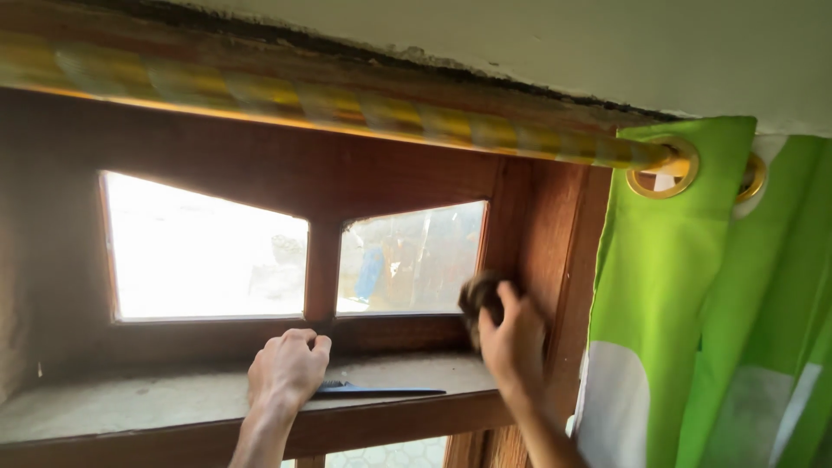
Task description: Cleaning the glass panes of a wooden window using a cloth and spray.
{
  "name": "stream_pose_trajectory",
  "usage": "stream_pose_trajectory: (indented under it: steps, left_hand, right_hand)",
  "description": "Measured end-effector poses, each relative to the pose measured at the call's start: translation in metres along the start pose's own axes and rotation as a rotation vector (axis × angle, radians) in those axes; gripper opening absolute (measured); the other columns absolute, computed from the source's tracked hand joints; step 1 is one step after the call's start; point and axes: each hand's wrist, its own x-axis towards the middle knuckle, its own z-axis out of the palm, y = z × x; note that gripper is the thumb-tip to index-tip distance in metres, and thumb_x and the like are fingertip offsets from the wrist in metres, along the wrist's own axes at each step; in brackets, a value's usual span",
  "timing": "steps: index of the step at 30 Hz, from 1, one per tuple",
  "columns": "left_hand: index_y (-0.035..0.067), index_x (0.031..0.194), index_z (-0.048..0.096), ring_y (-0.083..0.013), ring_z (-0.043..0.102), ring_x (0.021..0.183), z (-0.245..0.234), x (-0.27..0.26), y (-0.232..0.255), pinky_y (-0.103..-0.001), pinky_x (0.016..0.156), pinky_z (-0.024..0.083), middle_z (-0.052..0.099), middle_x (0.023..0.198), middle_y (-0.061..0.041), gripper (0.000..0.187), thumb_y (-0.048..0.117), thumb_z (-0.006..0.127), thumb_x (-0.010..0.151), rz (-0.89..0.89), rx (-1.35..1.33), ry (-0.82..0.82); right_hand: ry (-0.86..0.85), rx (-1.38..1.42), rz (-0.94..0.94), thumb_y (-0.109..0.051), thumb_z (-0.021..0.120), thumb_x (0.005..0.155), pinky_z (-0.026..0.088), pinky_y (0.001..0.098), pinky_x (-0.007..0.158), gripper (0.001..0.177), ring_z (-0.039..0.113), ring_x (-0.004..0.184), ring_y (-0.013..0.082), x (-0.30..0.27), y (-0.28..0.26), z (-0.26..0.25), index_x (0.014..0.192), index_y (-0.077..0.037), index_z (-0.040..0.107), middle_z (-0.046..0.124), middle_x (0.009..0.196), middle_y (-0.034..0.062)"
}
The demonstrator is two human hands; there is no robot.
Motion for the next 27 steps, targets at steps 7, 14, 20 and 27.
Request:
stream_pose_trajectory:
  steps: [7, 14, 20, 27]
  left_hand:
    - [0.023, 0.130, 0.072, -0.0342, 0.071, 0.111, -0.001, 0.001, 0.000, -0.047, 0.100, 0.056, 0.075, 0.119, -0.012, 0.044, 0.044, 0.050, 0.098, -0.002, 0.023, -0.028]
    - [0.024, 0.129, 0.075, -0.0336, 0.073, 0.111, 0.003, 0.002, -0.001, -0.047, 0.101, 0.057, 0.077, 0.121, -0.012, 0.045, 0.044, 0.049, 0.098, 0.010, 0.035, -0.043]
    - [0.025, 0.132, 0.073, -0.0367, 0.069, 0.118, 0.012, 0.013, -0.005, -0.048, 0.105, 0.054, 0.074, 0.126, -0.014, 0.048, 0.047, 0.053, 0.095, 0.006, 0.039, 0.010]
    - [0.026, 0.133, 0.072, -0.0361, 0.069, 0.118, 0.012, 0.013, -0.006, -0.048, 0.104, 0.055, 0.074, 0.126, -0.013, 0.048, 0.047, 0.052, 0.095, -0.001, 0.042, 0.009]
  right_hand:
    - [-0.406, 0.197, 0.341, -0.019, 0.070, 0.086, 0.067, 0.0421, 0.074, 0.037, 0.081, 0.083, 0.0292, 0.028, -0.004, -0.018, 0.120, -0.006, 0.071, 0.079, 0.103, 0.0157]
    - [0.342, 0.095, -0.009, -0.013, 0.071, 0.094, 0.050, 0.0558, 0.095, 0.051, 0.059, 0.112, 0.0480, 0.126, -0.043, 0.009, 0.138, 0.007, 0.055, 0.059, 0.122, 0.0330]
    - [0.403, 0.173, 0.102, -0.006, 0.067, 0.092, 0.052, 0.0543, 0.092, 0.049, 0.060, 0.107, 0.0490, 0.138, -0.070, 0.041, 0.136, 0.009, 0.053, 0.057, 0.119, 0.0334]
    - [0.368, 0.251, -0.245, -0.014, 0.065, 0.100, 0.056, 0.0507, 0.089, 0.032, 0.067, 0.102, 0.0418, 0.110, -0.120, 0.088, 0.128, 0.002, 0.064, 0.068, 0.106, 0.0266]
